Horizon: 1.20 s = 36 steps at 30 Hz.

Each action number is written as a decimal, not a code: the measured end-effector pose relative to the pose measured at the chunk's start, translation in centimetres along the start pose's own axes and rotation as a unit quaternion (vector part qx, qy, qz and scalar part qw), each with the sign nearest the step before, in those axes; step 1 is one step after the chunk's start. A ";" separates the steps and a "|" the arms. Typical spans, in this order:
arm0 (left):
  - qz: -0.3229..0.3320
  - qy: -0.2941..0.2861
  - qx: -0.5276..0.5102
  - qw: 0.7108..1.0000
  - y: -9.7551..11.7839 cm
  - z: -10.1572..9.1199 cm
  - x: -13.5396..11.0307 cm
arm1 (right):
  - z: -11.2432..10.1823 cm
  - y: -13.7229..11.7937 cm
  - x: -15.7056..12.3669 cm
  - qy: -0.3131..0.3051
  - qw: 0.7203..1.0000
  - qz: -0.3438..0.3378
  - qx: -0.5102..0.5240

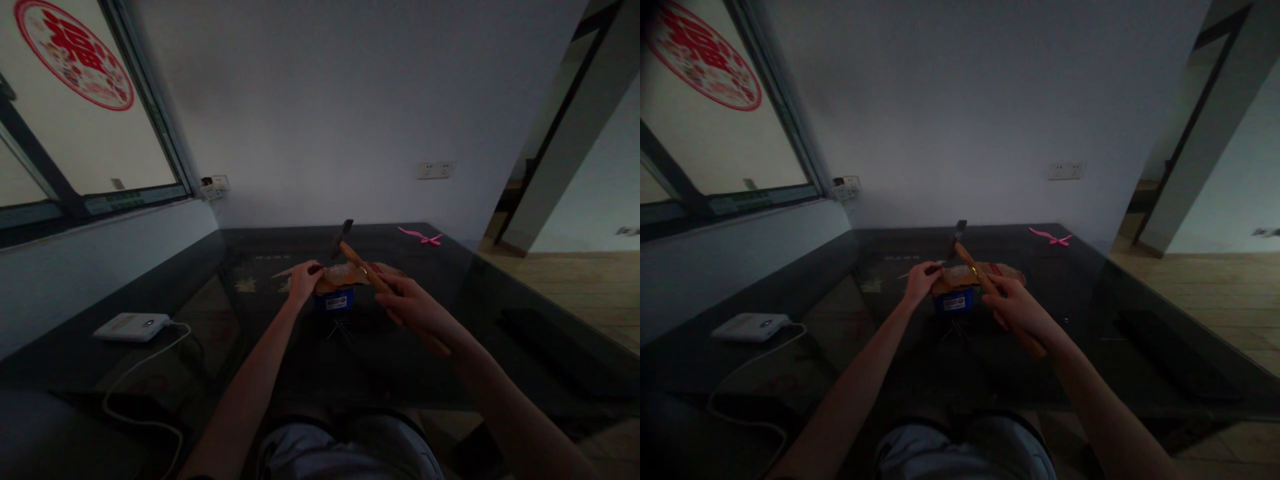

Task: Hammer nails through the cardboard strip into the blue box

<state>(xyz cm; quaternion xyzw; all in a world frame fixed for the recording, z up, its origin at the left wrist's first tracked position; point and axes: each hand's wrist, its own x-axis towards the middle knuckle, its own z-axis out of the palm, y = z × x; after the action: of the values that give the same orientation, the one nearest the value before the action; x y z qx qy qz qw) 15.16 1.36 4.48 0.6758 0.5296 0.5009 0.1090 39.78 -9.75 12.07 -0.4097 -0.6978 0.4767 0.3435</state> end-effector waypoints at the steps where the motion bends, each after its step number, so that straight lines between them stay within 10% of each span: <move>1: 0.002 0.000 -0.003 1.000 0.0 0.0 0.0 | 0.0 -0.1 -0.1 0.002 1.000 0.000 -0.002; 10: 0.126 0.129 0.005 0.984 3.9 -3.1 -1.0 | -0.2 2.0 0.1 0.028 0.997 -0.004 0.067; 13: 0.142 0.049 0.032 0.988 5.9 -3.7 -3.3 | -0.2 4.0 0.9 0.060 0.991 -0.018 0.119; 19: 0.160 -0.307 0.142 0.927 5.9 -2.3 -7.8 | -0.3 6.6 2.0 0.103 0.973 -0.076 0.192; 36: -0.003 -0.368 0.368 0.854 4.8 -3.7 -8.9 | -0.6 7.5 1.9 0.116 0.972 -0.068 0.192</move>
<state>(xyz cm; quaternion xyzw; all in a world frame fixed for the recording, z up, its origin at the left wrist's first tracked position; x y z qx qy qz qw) 15.70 -9.41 4.46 0.7997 0.5988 -0.0161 0.0406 41.38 -6.24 5.31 -0.3399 -0.5751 0.5264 0.5259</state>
